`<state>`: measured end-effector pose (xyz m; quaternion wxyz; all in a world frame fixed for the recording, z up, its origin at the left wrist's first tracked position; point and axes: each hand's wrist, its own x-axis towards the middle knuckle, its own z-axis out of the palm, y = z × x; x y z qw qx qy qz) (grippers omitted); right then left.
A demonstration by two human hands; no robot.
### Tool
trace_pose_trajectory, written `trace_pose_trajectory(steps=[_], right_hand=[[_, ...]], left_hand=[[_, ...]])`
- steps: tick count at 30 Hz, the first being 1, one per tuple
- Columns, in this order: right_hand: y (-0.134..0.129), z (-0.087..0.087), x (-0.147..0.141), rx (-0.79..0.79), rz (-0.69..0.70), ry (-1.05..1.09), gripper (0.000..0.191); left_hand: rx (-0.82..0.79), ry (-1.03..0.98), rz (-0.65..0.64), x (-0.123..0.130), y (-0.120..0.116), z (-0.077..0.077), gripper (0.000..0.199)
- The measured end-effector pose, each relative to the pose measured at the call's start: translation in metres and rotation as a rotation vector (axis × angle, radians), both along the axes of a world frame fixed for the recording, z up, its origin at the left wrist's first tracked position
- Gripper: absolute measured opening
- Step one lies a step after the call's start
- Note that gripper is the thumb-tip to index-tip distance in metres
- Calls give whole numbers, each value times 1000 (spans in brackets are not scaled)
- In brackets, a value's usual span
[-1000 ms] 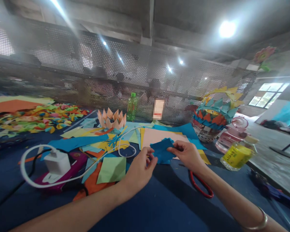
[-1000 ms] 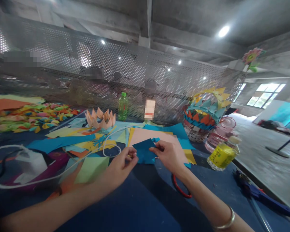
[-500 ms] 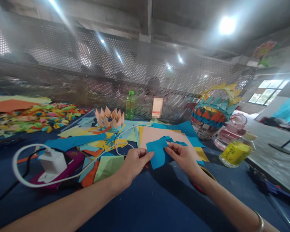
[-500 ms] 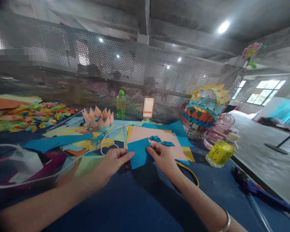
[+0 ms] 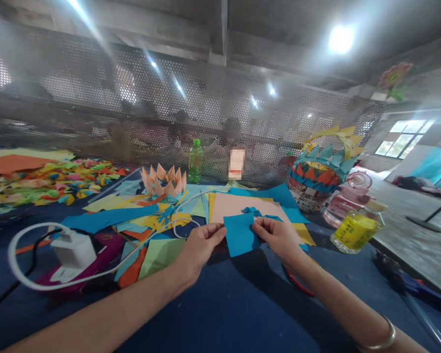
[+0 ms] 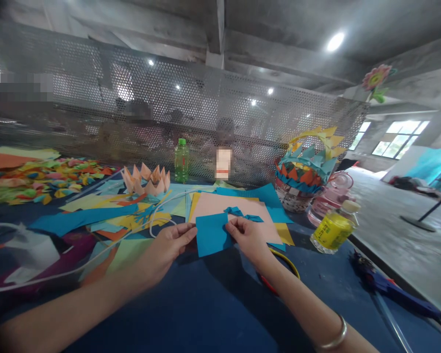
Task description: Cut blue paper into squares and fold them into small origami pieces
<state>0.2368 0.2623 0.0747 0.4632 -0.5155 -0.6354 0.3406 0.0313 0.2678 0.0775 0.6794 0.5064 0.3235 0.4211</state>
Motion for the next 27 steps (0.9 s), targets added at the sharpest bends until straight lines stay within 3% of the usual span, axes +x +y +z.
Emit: trace_pose_trajectory(steps=[8,15,23,27], right_hand=[[-2,1,-4,-32,17,65,50],[-12,8,-11,-187,166,271,37],[-17,11,-18,79,1,-55,31],[-15,8,-15,112,-12,-73,31]], left_hand=[[45,95,52,-2,1,1,34],[64,213,128,-4,1,5,30],[22,110,171,-2,3,3,37],[21,96,123,-3,4,3,36]])
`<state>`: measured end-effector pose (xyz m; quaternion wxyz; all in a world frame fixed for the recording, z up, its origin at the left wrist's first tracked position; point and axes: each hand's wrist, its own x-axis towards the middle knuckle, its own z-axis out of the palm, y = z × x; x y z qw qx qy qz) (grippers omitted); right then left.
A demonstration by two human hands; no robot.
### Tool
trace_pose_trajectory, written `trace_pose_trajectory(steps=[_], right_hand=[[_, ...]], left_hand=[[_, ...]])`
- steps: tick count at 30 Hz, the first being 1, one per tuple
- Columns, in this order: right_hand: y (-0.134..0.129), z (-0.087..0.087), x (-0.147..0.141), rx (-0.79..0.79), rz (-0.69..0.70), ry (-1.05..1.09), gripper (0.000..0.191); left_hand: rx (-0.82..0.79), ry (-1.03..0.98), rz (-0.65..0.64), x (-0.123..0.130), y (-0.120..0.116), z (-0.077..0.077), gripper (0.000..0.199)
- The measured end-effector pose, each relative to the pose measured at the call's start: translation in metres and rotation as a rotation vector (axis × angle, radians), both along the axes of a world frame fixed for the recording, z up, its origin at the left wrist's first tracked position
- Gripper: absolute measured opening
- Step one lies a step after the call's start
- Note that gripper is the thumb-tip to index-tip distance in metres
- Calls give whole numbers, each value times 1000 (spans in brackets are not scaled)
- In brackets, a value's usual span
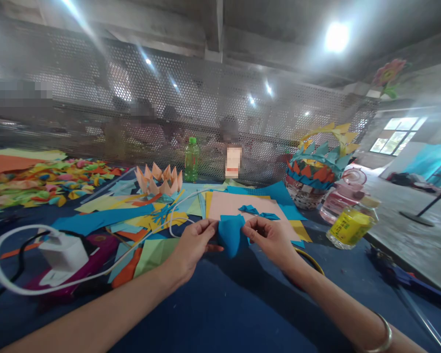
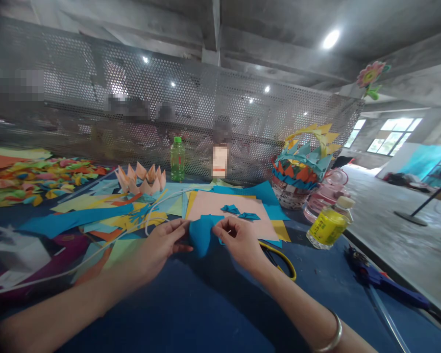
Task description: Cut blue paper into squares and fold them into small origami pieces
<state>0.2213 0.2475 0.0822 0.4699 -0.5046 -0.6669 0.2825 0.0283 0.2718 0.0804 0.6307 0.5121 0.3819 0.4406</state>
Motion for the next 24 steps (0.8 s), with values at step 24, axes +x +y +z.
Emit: trace_pose_trajectory(steps=[24], right_hand=[[-29,4,-32,43,11,29,19]], left_hand=[[852,377,48,0,-26,4,13]])
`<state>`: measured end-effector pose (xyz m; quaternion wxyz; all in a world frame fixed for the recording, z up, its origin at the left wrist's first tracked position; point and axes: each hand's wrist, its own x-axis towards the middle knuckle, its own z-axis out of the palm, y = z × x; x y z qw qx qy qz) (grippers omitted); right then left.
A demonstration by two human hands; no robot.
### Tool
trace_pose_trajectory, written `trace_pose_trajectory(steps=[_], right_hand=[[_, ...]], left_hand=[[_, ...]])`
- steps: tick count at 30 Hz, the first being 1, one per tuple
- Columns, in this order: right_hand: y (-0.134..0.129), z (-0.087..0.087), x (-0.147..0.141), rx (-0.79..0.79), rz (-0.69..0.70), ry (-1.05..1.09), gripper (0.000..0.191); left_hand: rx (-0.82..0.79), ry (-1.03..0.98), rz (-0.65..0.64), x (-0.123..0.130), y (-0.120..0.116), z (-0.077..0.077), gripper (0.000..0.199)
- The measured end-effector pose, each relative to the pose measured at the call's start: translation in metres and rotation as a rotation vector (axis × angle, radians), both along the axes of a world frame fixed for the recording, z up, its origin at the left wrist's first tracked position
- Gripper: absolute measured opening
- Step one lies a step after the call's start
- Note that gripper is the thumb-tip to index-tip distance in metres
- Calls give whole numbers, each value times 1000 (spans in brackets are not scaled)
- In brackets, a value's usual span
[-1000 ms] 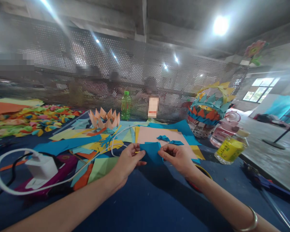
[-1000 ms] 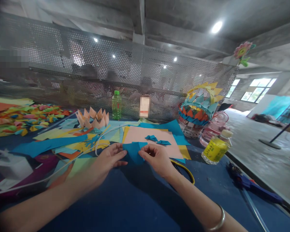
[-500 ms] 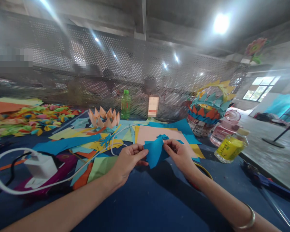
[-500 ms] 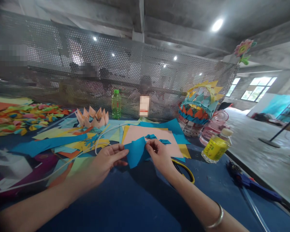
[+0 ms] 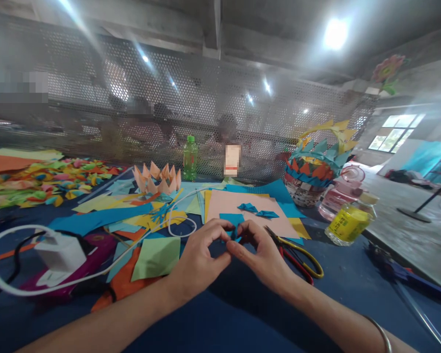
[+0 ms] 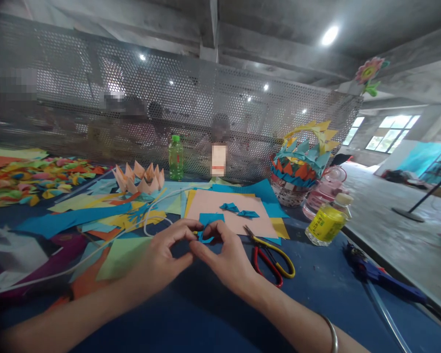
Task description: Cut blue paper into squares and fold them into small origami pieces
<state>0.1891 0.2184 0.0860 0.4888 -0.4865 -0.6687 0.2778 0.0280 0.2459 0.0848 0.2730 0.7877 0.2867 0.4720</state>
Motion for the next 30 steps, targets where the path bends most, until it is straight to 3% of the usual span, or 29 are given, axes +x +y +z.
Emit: trace_pose_trajectory(steps=[4,9,17,22,30], right_hand=[[2,-4,1,7,43,73,13],[6,-7,6,27,62,103,16],[12,-10,11,13,66,119,16],[12,-10,13,11,60,118,14],[11,-9,13,-1,46,94,15]], left_hand=[[-16,-14,-23,0,0,0,16],[-216,-103,-119,1,6,-5,12],[-438,-191,-147,2,7,-7,26],[-475,-268,-215,3,8,-8,26],[-474,-256,-208,3,10,-11,26]])
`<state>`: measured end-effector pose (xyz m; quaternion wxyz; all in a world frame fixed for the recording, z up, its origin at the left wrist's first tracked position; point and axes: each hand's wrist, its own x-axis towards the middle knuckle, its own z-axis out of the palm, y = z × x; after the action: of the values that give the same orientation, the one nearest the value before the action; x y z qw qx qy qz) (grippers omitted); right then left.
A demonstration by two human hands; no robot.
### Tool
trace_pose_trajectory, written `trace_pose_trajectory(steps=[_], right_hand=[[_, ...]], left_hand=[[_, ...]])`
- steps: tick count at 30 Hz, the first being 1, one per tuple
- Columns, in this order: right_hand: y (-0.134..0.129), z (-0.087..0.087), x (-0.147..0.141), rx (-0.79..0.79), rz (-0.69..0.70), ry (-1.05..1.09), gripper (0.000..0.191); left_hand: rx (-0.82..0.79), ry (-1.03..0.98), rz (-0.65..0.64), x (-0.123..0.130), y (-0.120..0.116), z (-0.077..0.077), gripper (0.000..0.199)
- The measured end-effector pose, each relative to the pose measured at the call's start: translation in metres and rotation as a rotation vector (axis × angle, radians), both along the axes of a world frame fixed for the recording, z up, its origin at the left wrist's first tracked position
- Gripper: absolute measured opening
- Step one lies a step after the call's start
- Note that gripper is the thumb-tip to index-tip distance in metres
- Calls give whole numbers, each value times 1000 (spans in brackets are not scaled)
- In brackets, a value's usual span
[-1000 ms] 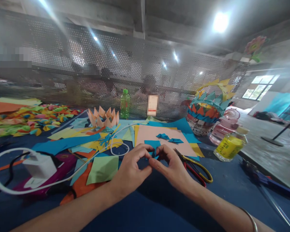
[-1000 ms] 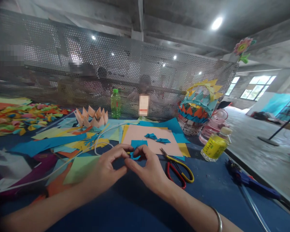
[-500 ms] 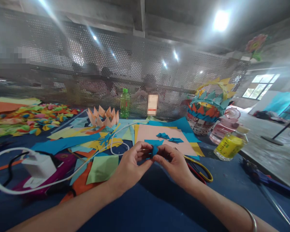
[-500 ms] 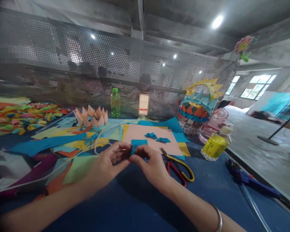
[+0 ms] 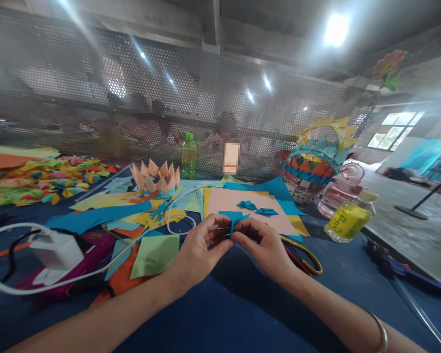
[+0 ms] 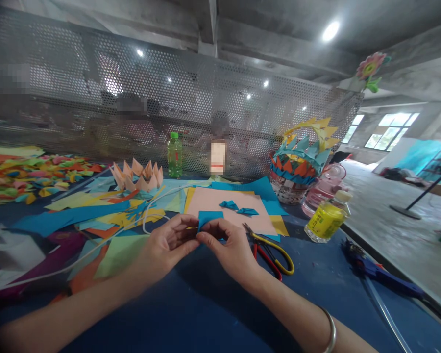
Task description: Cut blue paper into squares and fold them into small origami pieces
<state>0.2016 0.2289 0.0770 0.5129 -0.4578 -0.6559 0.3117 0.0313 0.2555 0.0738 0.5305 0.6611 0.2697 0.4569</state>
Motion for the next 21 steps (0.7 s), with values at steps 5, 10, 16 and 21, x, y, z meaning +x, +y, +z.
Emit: trace_pose_trajectory(steps=[5,10,16,21], right_hand=[[-1,0,-1,-5,4,-8,14],[-2,2,-2,-9,-32,-33,15],[-3,4,-2,-27,-34,-46,13],[-3,4,-2,-45,-65,-66,16]], left_hand=[[-21,-13,-15,0,-2,1,28],[-16,-2,-22,1,-1,2,26],[-11,9,-22,1,-1,1,28],[17,47,-40,0,-1,0,26]])
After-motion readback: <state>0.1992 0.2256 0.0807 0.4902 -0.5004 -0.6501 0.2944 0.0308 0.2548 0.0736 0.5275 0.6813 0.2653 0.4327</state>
